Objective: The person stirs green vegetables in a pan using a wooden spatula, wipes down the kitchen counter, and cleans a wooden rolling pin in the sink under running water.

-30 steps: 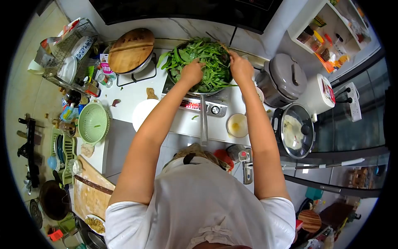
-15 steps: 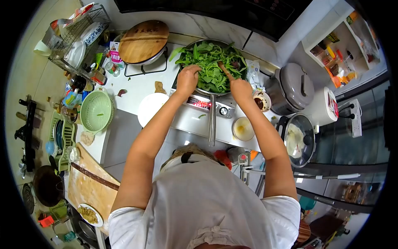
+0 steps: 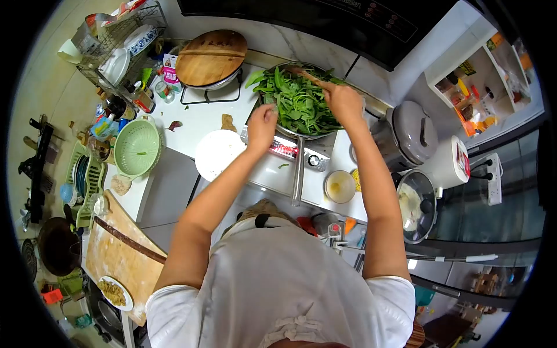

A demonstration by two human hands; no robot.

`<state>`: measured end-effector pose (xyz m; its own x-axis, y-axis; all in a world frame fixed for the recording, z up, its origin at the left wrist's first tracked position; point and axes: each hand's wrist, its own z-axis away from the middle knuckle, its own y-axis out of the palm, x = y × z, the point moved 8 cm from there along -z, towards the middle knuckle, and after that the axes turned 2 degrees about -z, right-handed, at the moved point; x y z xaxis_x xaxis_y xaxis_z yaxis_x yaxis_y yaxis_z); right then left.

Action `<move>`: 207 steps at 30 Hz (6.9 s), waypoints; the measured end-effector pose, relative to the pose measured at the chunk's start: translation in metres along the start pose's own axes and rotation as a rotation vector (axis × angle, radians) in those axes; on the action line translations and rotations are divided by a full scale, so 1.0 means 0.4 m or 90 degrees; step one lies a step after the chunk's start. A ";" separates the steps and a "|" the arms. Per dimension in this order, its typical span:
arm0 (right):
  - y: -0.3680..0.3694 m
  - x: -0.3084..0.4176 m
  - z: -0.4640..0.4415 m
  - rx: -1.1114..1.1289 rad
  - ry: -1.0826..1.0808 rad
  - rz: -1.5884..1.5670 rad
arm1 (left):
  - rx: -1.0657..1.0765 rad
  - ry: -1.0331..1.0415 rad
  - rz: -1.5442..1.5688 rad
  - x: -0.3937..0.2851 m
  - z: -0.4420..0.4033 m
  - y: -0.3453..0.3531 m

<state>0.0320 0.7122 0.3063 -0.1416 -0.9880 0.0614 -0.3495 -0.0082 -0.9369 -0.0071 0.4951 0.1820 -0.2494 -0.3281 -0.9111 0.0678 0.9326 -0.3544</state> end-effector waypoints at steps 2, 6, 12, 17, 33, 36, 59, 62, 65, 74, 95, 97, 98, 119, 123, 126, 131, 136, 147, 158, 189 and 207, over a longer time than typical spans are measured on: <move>0.053 0.044 -0.013 -0.036 -0.052 -0.028 | 0.025 -0.093 0.128 0.067 0.092 0.026; 0.192 0.039 -0.006 0.134 -0.117 0.067 | 0.310 -0.399 0.265 0.108 0.302 0.103; 0.143 0.007 0.078 0.182 -0.136 0.014 | 0.598 -0.455 0.420 0.011 0.443 0.176; 0.229 0.012 0.104 0.187 -0.129 0.061 | 0.586 -0.438 0.364 0.045 0.449 0.192; -0.114 -0.038 0.147 -0.039 0.000 -0.002 | 0.250 -0.019 -0.550 0.230 0.057 0.037; -0.117 -0.078 0.176 -0.010 0.023 -0.006 | 0.231 0.062 -0.570 0.257 0.056 0.056; 0.102 -0.052 0.140 0.193 -0.009 0.002 | 0.304 -0.404 0.209 0.202 0.373 0.107; 0.088 -0.037 0.151 0.200 -0.013 -0.021 | 0.161 -0.149 -0.175 0.237 0.259 0.038; 0.107 -0.045 0.161 0.233 0.009 0.000 | 0.013 0.029 -0.376 0.178 0.163 -0.016; 0.100 -0.036 0.179 0.187 0.003 -0.020 | 0.188 0.035 -0.626 0.255 0.034 0.077; 0.136 0.046 0.171 0.185 -0.005 0.072 | 0.405 -0.550 0.445 0.052 0.417 0.158; 0.098 0.022 0.175 0.184 -0.001 0.031 | 0.392 -0.556 0.404 0.060 0.409 0.145; 0.062 0.003 0.177 0.184 0.006 -0.001 | 0.403 -0.545 0.411 0.064 0.402 0.136; 0.200 -0.342 0.029 0.089 0.091 -0.143 | 0.428 -0.549 0.377 0.088 0.337 0.048; 0.098 -0.224 0.025 0.040 -0.003 -0.101 | 0.427 -0.552 0.368 0.105 0.340 0.049; 0.057 -0.134 0.048 0.017 -0.121 -0.009 | 0.431 -0.548 0.379 0.102 0.339 0.051; 0.017 -0.018 0.124 0.095 -0.219 0.109 | 0.416 -0.550 0.384 0.088 0.340 0.042; 0.001 0.053 0.165 0.189 -0.299 0.191 | 0.436 -0.501 0.412 0.101 0.336 0.052; 0.144 0.125 0.064 0.213 -0.304 0.254 | 0.423 -0.487 0.430 0.121 0.341 0.059; -0.018 0.073 0.065 0.099 -0.161 0.272 | 0.427 -0.494 0.412 0.109 0.338 0.051; 0.067 -0.204 -0.094 0.077 0.157 -0.016 | 0.406 -0.530 0.399 0.099 0.343 0.043; 0.097 0.119 0.210 0.181 -0.317 0.214 | 0.430 -0.506 0.429 0.128 0.342 0.062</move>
<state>0.0893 0.6519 0.2439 0.2684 -0.8965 -0.3526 -0.0933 0.3401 -0.9358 0.1140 0.4810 0.0979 0.6665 -0.0338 -0.7447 0.4977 0.7639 0.4108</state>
